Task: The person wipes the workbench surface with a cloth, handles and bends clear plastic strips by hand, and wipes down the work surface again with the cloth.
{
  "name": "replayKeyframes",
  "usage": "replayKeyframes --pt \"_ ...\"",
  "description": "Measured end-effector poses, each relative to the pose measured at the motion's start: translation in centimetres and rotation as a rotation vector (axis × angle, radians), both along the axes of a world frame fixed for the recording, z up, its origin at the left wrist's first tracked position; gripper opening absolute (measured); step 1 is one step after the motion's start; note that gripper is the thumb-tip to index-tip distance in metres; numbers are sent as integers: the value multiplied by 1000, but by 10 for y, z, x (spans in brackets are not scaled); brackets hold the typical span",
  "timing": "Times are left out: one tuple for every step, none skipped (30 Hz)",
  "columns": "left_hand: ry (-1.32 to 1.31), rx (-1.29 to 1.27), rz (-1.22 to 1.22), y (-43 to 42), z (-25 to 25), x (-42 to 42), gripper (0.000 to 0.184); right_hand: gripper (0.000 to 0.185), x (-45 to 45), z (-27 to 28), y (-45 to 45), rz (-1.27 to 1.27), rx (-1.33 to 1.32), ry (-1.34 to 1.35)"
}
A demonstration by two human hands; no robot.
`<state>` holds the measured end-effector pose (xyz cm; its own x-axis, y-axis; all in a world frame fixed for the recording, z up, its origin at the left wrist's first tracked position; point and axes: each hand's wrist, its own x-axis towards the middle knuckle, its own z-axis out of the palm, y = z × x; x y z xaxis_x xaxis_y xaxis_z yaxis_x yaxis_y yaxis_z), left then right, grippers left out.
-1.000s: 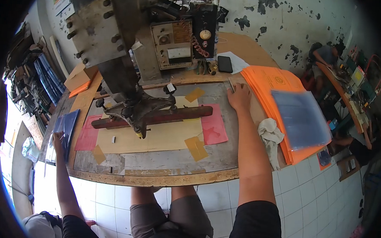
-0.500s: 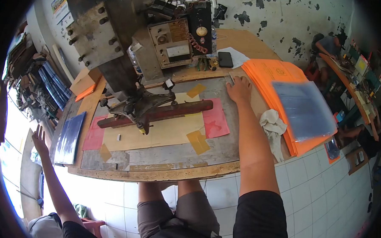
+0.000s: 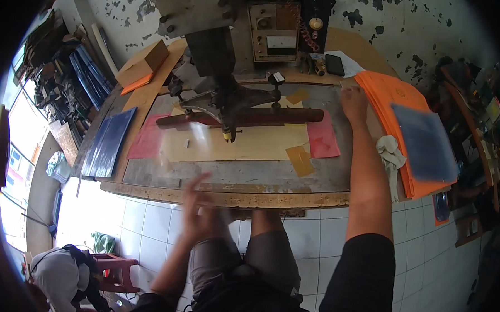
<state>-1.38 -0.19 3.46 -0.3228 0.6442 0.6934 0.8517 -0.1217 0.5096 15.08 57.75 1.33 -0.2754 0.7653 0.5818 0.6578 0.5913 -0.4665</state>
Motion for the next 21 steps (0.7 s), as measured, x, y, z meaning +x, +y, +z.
replayKeyframes --pt "-79 -50 -81 13 -14 15 11 43 -1 1 1 38 44 116" --pt "-164 -95 -158 20 -29 25 14 42 -2 8 -6 48 83 179" --pt "-113 -92 -158 21 -30 31 15 41 1 14 -24 58 120 234" --pt "-62 -87 -162 24 -30 37 16 39 7 22 -48 65 161 288" --pt "-14 -82 -164 25 -30 41 18 40 14 41 -95 132 -19 328" --pt "-10 -95 -161 26 -30 44 19 41 23 62 -152 199 -197 367" --pt "-4 -105 -154 27 -29 46 20 45 34 67 -197 316 -318 336" --pt "2 -118 -145 28 -29 49 21 48 39 58 -239 545 -333 336" --pt "19 -139 -171 31 -26 53 23 53 44 50 -281 779 -376 335" --pt "37 -164 -198 35 -23 57 26 54 42 43 -313 889 -296 248" --pt "58 -192 -227 38 -19 60 28 55 40 41 -334 912 -252 192" --pt "69 -221 -258 40 -14 63 31 58 38 39 -354 936 -207 138" --pt "81 -248 -289 44 -9 66 35 59 37 40 -365 878 -195 112" --pt "93 -274 -321 46 -6 68 38 62 36 41 -373 819 -182 86" --pt "103 -294 -332 45 -6 66 41 53 33 31 -372 776 -361 249" --pt "115 -310 -345 43 -8 60 44 49 34 23 -366 728 -469 300" --pt "130 -325 -358 41 -9 53 47 46 34 17 -357 677 -573 351" --pt "157 -335 -283 35 -9 47 48 42 35 17 -350 625 -675 403" --pt "182 -346 -206 25 -10 41 49 34 34 24 -351 595 -647 438" --pt "208 -358 -129 16 -11 35 50 35 37 27 -348 527 -550 372" --pt "170 -379 -80 5 -9 29 53 36 43 28 -342 458 -456 308"
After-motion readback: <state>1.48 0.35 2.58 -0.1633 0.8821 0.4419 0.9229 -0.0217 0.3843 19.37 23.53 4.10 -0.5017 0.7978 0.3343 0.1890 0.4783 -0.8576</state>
